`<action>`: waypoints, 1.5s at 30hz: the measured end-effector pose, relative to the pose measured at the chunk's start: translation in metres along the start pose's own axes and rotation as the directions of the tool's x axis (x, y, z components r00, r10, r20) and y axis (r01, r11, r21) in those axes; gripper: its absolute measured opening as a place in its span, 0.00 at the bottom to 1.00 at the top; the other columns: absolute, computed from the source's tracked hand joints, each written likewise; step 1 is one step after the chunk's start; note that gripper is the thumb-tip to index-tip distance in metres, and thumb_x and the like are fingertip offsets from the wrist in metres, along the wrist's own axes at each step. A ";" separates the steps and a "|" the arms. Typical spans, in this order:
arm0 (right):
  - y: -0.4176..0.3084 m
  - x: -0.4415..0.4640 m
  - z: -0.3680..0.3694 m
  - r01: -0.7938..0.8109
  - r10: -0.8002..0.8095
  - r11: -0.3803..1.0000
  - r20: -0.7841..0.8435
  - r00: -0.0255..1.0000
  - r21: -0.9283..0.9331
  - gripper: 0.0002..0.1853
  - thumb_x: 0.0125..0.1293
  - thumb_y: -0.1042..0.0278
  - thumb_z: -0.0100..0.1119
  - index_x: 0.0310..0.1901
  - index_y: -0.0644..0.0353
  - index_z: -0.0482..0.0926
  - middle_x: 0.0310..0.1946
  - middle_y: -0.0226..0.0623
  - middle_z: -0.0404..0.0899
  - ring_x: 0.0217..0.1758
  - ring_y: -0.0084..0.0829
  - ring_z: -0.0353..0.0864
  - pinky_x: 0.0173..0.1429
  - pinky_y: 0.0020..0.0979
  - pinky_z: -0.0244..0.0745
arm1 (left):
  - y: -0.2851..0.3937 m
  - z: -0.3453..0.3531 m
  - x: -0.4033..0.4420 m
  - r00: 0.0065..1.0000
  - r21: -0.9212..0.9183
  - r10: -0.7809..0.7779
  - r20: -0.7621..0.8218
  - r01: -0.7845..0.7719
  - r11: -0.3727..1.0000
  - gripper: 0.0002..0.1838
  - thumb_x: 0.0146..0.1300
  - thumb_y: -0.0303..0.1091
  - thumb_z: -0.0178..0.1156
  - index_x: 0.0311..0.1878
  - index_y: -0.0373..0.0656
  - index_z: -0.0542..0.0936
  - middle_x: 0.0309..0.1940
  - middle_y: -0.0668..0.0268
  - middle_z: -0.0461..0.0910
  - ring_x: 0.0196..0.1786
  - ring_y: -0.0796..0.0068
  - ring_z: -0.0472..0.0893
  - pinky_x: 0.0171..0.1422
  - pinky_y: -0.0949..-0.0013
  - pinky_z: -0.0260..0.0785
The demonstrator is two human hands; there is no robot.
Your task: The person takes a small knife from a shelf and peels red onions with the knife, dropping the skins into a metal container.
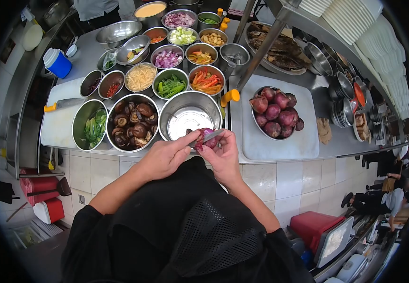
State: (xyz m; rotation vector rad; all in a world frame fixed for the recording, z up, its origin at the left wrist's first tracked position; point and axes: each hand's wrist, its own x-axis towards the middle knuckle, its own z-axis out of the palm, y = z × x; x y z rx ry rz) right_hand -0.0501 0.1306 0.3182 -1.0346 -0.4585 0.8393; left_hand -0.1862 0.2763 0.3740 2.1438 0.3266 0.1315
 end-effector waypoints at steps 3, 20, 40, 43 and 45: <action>-0.003 -0.001 0.006 0.004 -0.004 1.000 -0.013 1.000 0.004 0.25 0.61 0.81 0.66 0.55 0.61 0.62 0.50 0.37 0.71 0.52 0.26 0.77 0.57 0.30 0.77 | -0.015 0.010 0.003 0.982 0.025 0.141 -0.123 -0.139 0.990 0.23 0.73 0.36 0.51 0.69 0.48 0.71 0.33 0.50 0.82 0.38 0.50 0.84 0.44 0.61 0.75; -0.002 -0.002 -0.001 -0.025 0.021 0.998 0.077 0.997 0.054 0.29 0.64 0.78 0.62 0.63 0.56 0.61 0.57 0.41 0.72 0.57 0.40 0.80 0.60 0.42 0.79 | -0.023 -0.012 0.010 0.941 -0.647 -0.335 0.053 0.288 0.706 0.27 0.75 0.43 0.49 0.74 0.44 0.65 0.23 0.73 0.70 0.26 0.83 0.70 0.31 0.75 0.65; -0.011 0.008 -0.006 -0.163 0.133 0.967 0.156 0.979 0.195 0.29 0.65 0.83 0.55 0.68 0.61 0.62 0.63 0.42 0.70 0.59 0.36 0.79 0.57 0.36 0.81 | -0.022 -0.023 0.014 0.895 -0.480 -0.423 0.142 0.436 0.761 0.25 0.76 0.44 0.47 0.70 0.42 0.67 0.22 0.70 0.73 0.19 0.82 0.71 0.24 0.75 0.64; -0.012 0.010 -0.004 -0.151 0.130 0.977 0.146 0.981 0.149 0.30 0.67 0.79 0.58 0.69 0.61 0.61 0.62 0.41 0.71 0.60 0.38 0.78 0.59 0.36 0.79 | -0.025 -0.014 0.014 0.922 -0.355 -0.383 0.049 0.375 0.857 0.25 0.75 0.44 0.49 0.69 0.40 0.68 0.23 0.68 0.76 0.20 0.80 0.74 0.26 0.72 0.66; -0.013 0.011 -0.001 -0.161 0.142 0.977 0.138 0.980 0.142 0.30 0.68 0.77 0.59 0.70 0.62 0.60 0.61 0.42 0.71 0.60 0.39 0.78 0.61 0.37 0.78 | -0.029 -0.012 0.012 0.958 -0.247 -0.284 -0.025 0.269 0.931 0.26 0.74 0.43 0.50 0.69 0.40 0.68 0.23 0.66 0.77 0.21 0.77 0.76 0.28 0.69 0.69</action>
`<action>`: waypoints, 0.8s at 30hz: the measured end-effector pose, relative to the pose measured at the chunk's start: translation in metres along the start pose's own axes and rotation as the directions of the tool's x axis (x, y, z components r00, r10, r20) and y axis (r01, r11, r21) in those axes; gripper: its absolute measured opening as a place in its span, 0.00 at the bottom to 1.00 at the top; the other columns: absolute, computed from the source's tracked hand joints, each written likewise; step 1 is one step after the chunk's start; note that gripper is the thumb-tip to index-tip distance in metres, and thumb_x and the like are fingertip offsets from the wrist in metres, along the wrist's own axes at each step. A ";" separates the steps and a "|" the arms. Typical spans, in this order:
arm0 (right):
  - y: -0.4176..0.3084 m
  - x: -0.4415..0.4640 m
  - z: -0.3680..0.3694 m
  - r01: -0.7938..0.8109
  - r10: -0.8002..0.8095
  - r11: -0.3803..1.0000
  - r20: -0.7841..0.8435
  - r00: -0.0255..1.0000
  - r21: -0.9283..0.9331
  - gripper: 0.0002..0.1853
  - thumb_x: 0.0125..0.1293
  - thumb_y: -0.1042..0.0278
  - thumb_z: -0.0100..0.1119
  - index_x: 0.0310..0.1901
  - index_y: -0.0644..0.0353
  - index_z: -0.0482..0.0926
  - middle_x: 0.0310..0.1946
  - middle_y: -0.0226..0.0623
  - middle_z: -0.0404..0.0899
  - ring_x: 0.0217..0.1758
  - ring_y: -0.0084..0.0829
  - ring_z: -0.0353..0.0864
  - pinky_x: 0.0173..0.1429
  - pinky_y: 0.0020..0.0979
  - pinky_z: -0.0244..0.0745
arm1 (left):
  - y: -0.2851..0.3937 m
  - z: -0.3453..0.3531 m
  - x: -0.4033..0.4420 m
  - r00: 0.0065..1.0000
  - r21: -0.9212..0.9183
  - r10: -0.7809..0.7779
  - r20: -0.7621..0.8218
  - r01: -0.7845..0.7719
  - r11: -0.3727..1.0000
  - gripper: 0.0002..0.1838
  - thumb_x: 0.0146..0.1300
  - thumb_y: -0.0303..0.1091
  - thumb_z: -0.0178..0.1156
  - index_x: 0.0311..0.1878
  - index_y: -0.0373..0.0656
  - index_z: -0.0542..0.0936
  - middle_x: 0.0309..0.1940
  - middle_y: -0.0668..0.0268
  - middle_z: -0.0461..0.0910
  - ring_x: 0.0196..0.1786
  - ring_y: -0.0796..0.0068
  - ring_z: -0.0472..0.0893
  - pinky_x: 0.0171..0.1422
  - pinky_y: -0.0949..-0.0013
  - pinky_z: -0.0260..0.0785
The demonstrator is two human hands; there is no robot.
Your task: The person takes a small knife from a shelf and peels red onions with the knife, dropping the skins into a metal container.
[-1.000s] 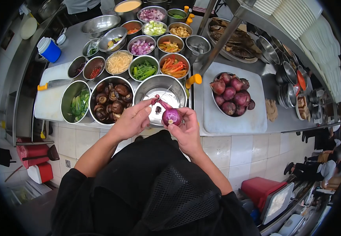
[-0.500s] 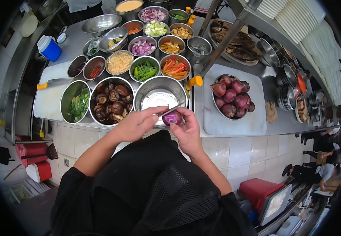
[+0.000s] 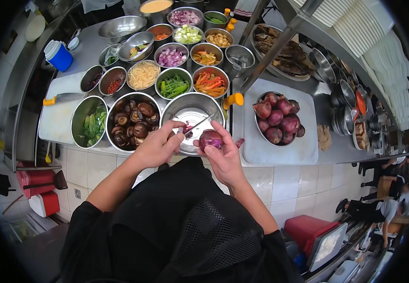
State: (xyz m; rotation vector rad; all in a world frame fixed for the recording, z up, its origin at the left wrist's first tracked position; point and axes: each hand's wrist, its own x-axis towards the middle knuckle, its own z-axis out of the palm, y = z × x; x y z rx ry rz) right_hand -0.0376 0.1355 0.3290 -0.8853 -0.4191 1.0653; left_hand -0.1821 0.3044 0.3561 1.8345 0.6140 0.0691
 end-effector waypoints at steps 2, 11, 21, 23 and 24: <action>0.001 0.002 0.001 -0.009 0.009 1.000 -0.004 1.000 0.012 0.31 0.69 0.77 0.58 0.70 0.62 0.59 0.62 0.42 0.71 0.61 0.39 0.78 0.63 0.39 0.78 | 0.002 0.001 -0.003 0.991 0.055 0.136 0.004 -0.136 0.989 0.27 0.73 0.43 0.52 0.70 0.41 0.67 0.22 0.64 0.77 0.23 0.74 0.77 0.31 0.66 0.70; 0.000 0.001 0.003 -0.060 0.060 0.998 0.022 0.998 0.009 0.29 0.70 0.75 0.59 0.70 0.64 0.61 0.60 0.42 0.73 0.62 0.34 0.77 0.64 0.40 0.78 | 0.013 -0.001 -0.007 0.921 0.230 0.358 0.155 -0.386 0.893 0.28 0.72 0.44 0.51 0.73 0.49 0.63 0.38 0.45 0.83 0.38 0.41 0.82 0.46 0.47 0.74; -0.002 -0.002 0.000 -0.066 0.066 0.998 0.018 0.998 -0.006 0.30 0.70 0.73 0.59 0.71 0.63 0.61 0.59 0.39 0.73 0.62 0.31 0.76 0.63 0.35 0.78 | 0.006 0.002 -0.009 0.947 0.028 0.294 0.132 -0.300 0.954 0.26 0.74 0.44 0.48 0.73 0.52 0.65 0.42 0.49 0.83 0.40 0.43 0.83 0.50 0.53 0.75; -0.002 -0.003 0.000 -0.051 0.051 0.999 0.029 0.998 -0.015 0.31 0.70 0.73 0.60 0.72 0.62 0.61 0.59 0.39 0.73 0.61 0.31 0.76 0.63 0.35 0.78 | 0.021 -0.003 -0.018 0.952 0.106 0.260 0.160 -0.278 0.955 0.26 0.74 0.43 0.48 0.73 0.53 0.65 0.43 0.50 0.84 0.41 0.42 0.83 0.51 0.53 0.75; -0.002 -0.003 0.000 -0.056 0.056 0.998 0.037 0.998 -0.016 0.31 0.70 0.72 0.60 0.72 0.62 0.60 0.60 0.39 0.73 0.62 0.31 0.76 0.63 0.36 0.78 | 0.024 -0.004 -0.019 0.949 0.149 0.260 0.180 -0.288 0.946 0.26 0.73 0.41 0.49 0.73 0.53 0.65 0.42 0.51 0.83 0.40 0.45 0.83 0.49 0.55 0.75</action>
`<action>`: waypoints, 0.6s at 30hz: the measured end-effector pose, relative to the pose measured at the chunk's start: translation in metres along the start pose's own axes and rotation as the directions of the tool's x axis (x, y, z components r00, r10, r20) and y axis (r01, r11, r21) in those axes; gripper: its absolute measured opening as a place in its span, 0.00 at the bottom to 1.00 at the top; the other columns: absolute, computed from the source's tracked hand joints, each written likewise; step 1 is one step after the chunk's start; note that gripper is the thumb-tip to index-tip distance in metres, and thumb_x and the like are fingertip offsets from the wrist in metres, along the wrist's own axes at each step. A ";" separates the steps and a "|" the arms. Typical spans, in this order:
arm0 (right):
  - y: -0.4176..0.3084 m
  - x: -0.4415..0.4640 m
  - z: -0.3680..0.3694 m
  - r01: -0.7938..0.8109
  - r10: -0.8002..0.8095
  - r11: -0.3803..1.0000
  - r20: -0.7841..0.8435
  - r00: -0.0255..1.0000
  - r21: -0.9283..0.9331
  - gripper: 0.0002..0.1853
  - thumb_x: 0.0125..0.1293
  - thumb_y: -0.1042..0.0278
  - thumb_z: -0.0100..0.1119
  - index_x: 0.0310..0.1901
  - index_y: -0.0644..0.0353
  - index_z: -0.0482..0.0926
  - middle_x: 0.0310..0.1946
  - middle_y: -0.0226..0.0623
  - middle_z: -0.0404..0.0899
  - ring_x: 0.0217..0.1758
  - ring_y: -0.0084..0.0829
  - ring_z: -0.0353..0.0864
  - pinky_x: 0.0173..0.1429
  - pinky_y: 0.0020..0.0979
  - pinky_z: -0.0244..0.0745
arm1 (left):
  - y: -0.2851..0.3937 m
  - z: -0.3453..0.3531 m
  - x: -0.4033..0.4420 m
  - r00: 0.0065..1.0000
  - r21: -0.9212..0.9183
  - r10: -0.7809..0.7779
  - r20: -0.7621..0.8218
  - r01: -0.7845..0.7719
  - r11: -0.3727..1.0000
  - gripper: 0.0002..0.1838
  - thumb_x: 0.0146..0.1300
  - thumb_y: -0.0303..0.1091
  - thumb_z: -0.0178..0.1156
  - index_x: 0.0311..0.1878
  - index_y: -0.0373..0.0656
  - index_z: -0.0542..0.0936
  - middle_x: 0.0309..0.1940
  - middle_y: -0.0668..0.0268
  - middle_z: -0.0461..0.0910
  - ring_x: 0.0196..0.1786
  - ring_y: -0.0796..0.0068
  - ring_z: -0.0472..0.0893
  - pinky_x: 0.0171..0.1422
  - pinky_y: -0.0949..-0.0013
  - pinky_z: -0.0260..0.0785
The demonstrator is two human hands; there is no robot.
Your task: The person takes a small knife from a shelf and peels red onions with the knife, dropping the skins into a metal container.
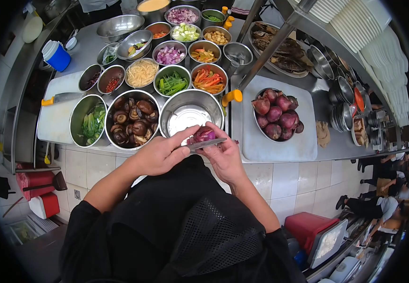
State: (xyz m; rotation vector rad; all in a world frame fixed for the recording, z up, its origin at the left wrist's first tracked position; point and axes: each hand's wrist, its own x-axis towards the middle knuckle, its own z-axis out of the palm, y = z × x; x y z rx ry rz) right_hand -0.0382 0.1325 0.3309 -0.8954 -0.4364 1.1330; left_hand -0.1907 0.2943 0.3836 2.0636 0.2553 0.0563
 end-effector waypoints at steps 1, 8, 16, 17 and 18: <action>0.000 -0.001 0.000 -0.006 0.006 1.000 0.009 1.000 -0.001 0.32 0.70 0.72 0.60 0.72 0.62 0.60 0.60 0.39 0.73 0.62 0.32 0.76 0.64 0.36 0.78 | 0.002 -0.002 0.000 1.000 0.044 0.002 0.020 -0.003 0.999 0.26 0.73 0.40 0.50 0.73 0.53 0.66 0.41 0.52 0.83 0.38 0.48 0.84 0.46 0.58 0.76; -0.001 -0.002 0.000 -0.014 0.015 0.999 0.009 1.000 -0.045 0.31 0.71 0.72 0.59 0.72 0.64 0.60 0.62 0.40 0.72 0.62 0.32 0.76 0.63 0.35 0.78 | -0.027 0.015 0.005 0.947 0.142 0.291 -0.134 -0.273 0.952 0.24 0.72 0.37 0.52 0.71 0.52 0.70 0.42 0.56 0.85 0.38 0.54 0.85 0.45 0.63 0.76; 0.001 -0.001 -0.003 -0.021 0.021 0.998 0.004 1.000 -0.054 0.32 0.70 0.71 0.60 0.72 0.64 0.60 0.61 0.39 0.72 0.62 0.31 0.76 0.62 0.34 0.79 | -0.014 0.001 0.003 0.999 -0.257 -0.048 -0.005 0.045 0.965 0.23 0.75 0.44 0.48 0.70 0.51 0.70 0.43 0.53 0.84 0.41 0.54 0.85 0.52 0.63 0.75; 0.001 -0.001 -0.004 -0.022 0.023 0.998 0.005 1.000 -0.055 0.32 0.70 0.71 0.60 0.72 0.63 0.60 0.61 0.39 0.72 0.62 0.31 0.76 0.62 0.34 0.79 | -0.012 0.001 0.002 0.999 -0.228 -0.025 -0.026 0.018 0.974 0.23 0.75 0.43 0.49 0.70 0.51 0.71 0.41 0.54 0.84 0.39 0.55 0.85 0.50 0.63 0.75; 0.001 -0.001 -0.003 -0.017 0.017 0.999 0.000 1.000 -0.044 0.31 0.70 0.71 0.60 0.72 0.63 0.60 0.61 0.39 0.72 0.61 0.31 0.76 0.62 0.34 0.79 | -0.010 0.000 0.002 0.999 -0.197 -0.002 -0.048 -0.007 0.980 0.23 0.74 0.42 0.49 0.70 0.51 0.71 0.40 0.54 0.84 0.37 0.56 0.84 0.48 0.63 0.75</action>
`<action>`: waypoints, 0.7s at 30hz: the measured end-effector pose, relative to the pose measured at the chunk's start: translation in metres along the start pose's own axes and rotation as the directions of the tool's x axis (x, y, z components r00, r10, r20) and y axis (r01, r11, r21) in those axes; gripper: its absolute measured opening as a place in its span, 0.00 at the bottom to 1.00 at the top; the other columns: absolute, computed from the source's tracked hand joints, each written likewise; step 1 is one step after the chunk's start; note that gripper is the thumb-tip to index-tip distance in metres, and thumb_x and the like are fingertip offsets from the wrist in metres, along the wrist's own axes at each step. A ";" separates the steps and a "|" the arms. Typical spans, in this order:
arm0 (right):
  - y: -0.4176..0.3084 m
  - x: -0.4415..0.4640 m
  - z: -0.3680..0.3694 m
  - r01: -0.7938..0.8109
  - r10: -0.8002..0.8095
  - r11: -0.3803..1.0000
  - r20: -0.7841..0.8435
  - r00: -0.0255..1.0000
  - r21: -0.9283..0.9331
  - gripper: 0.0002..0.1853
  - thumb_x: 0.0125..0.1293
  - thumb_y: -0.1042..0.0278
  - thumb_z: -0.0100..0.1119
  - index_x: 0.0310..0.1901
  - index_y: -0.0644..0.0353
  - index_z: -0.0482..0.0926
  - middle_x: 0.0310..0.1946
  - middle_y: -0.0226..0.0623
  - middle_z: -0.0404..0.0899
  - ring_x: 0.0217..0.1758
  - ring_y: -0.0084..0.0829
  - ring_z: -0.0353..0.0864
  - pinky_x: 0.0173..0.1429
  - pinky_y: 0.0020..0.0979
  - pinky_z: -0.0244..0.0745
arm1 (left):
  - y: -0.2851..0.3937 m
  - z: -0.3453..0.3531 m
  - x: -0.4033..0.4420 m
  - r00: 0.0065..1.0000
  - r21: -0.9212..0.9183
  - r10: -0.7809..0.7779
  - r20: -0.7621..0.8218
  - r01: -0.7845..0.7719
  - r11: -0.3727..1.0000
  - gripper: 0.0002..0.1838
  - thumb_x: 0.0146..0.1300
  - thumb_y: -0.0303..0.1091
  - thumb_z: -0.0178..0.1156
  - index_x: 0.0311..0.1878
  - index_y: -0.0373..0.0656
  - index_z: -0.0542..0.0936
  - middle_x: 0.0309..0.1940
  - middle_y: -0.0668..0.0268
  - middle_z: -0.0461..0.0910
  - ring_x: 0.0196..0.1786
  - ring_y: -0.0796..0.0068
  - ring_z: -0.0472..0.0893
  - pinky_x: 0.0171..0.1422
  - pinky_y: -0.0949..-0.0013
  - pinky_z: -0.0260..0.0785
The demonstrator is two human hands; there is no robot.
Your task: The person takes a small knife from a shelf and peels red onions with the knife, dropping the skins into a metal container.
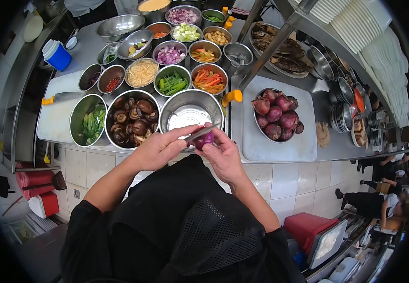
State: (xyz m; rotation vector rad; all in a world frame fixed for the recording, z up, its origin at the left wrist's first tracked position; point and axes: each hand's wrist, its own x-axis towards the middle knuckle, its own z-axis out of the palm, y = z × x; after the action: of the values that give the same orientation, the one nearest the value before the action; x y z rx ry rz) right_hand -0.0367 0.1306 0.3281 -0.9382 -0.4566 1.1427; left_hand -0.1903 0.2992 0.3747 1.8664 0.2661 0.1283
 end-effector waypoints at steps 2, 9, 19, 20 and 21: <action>0.001 0.001 0.001 0.012 -0.012 1.000 -0.009 1.000 0.023 0.31 0.70 0.71 0.60 0.71 0.63 0.60 0.60 0.38 0.73 0.61 0.31 0.77 0.62 0.34 0.79 | 0.005 0.003 -0.003 1.000 0.049 0.000 -0.026 0.001 0.999 0.23 0.73 0.40 0.51 0.70 0.50 0.72 0.36 0.57 0.85 0.32 0.62 0.84 0.41 0.66 0.74; -0.002 0.001 0.001 0.008 -0.008 0.999 -0.006 1.000 0.041 0.27 0.70 0.73 0.59 0.69 0.63 0.63 0.60 0.39 0.73 0.60 0.31 0.77 0.62 0.34 0.79 | -0.010 0.011 0.003 0.978 0.300 0.208 -0.005 -0.197 0.933 0.26 0.72 0.37 0.52 0.73 0.52 0.67 0.40 0.55 0.84 0.37 0.50 0.84 0.45 0.60 0.76; 0.003 0.005 -0.004 0.073 -0.075 0.994 -0.021 0.997 -0.081 0.30 0.69 0.74 0.60 0.70 0.64 0.62 0.59 0.39 0.73 0.60 0.31 0.77 0.62 0.33 0.78 | 0.002 0.005 0.004 0.999 0.104 0.009 0.044 -0.014 0.994 0.25 0.74 0.38 0.49 0.73 0.50 0.67 0.31 0.60 0.83 0.33 0.61 0.84 0.41 0.64 0.74; 0.005 0.004 -0.005 0.086 -0.090 0.988 -0.025 0.996 -0.127 0.30 0.69 0.74 0.61 0.70 0.64 0.62 0.59 0.40 0.73 0.60 0.31 0.77 0.62 0.34 0.78 | 0.003 0.004 0.005 0.999 0.215 0.012 0.053 -0.023 0.976 0.25 0.74 0.39 0.49 0.72 0.49 0.67 0.32 0.60 0.83 0.34 0.62 0.84 0.42 0.64 0.74; 0.003 0.003 -0.003 0.067 -0.072 0.990 -0.034 0.997 -0.121 0.30 0.69 0.75 0.61 0.70 0.65 0.62 0.59 0.40 0.73 0.60 0.31 0.77 0.62 0.34 0.78 | 0.002 0.004 0.005 0.999 0.242 0.013 0.050 -0.025 0.970 0.24 0.74 0.40 0.49 0.72 0.51 0.68 0.36 0.56 0.83 0.37 0.57 0.84 0.45 0.61 0.75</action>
State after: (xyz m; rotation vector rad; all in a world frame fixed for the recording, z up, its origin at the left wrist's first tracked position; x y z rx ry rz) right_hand -0.0346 0.1325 0.3234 -1.0386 -0.5271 1.0412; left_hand -0.1845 0.2966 0.3752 2.1131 0.2394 0.0658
